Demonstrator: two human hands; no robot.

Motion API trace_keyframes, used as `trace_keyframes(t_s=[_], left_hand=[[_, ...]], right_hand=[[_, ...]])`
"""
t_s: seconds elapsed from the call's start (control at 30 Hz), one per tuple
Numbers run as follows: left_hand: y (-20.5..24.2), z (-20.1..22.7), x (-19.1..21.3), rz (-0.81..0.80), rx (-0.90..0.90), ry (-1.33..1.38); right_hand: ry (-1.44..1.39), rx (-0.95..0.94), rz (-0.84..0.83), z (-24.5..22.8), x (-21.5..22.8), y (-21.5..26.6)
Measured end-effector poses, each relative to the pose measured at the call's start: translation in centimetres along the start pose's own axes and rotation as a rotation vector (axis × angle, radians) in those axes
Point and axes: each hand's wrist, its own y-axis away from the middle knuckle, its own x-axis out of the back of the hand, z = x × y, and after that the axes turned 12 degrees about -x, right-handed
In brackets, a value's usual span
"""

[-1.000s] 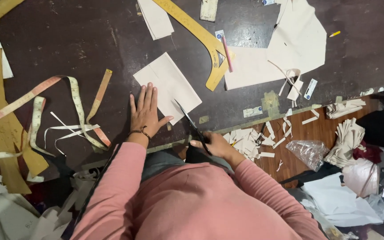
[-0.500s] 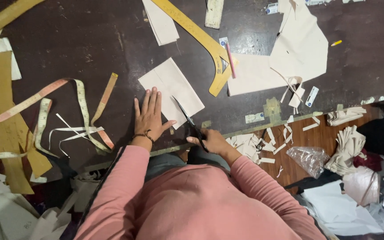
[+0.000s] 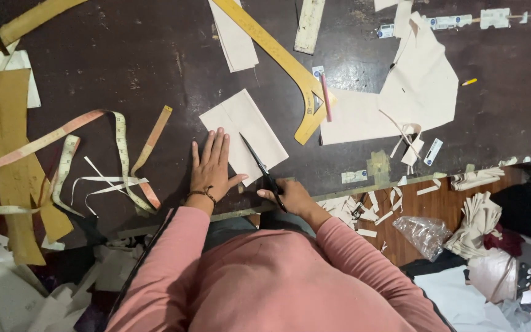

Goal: The person measures and marks a piece of white fabric using a ruler and a pencil. They then use scissors to cut the fabric along the marked lines. The person repeats this process multiple times, cutting the fabric into smaller pieces.

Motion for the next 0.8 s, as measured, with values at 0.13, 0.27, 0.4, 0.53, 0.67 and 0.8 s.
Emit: trace_keyframes(t_s=[0.13, 0.27, 0.4, 0.53, 0.67, 0.8], left_hand=[[-0.1, -0.1, 0.0, -0.008, 0.009, 0.013], [0.0, 0.0, 0.1, -0.034, 0.014, -0.024], [-0.1, 0.0, 0.2, -0.067, 0.019, -0.013], [-0.2, 0.0, 0.1, -0.038, 0.022, -0.06], [-0.2, 0.1, -0.3, -0.045, 0.03, -0.058], [-0.3, -0.1, -0.7, -0.035, 0.039, -0.006]], right_hand=[[-0.004, 0.004, -0.032, -2.0, 1.4, 0.8], [0.04, 0.045, 0.004, -2.5, 1.1, -0.8], [-0.043, 0.034, -0.025, -4.1, 2.0, 1.3], [-0.007, 0.032, -0.052, -4.2, 2.3, -0.3], [0.043, 0.064, -0.029, -6.0, 2.9, -0.1], [-0.019, 0.071, -0.015, -5.1, 1.8, -1.5]])
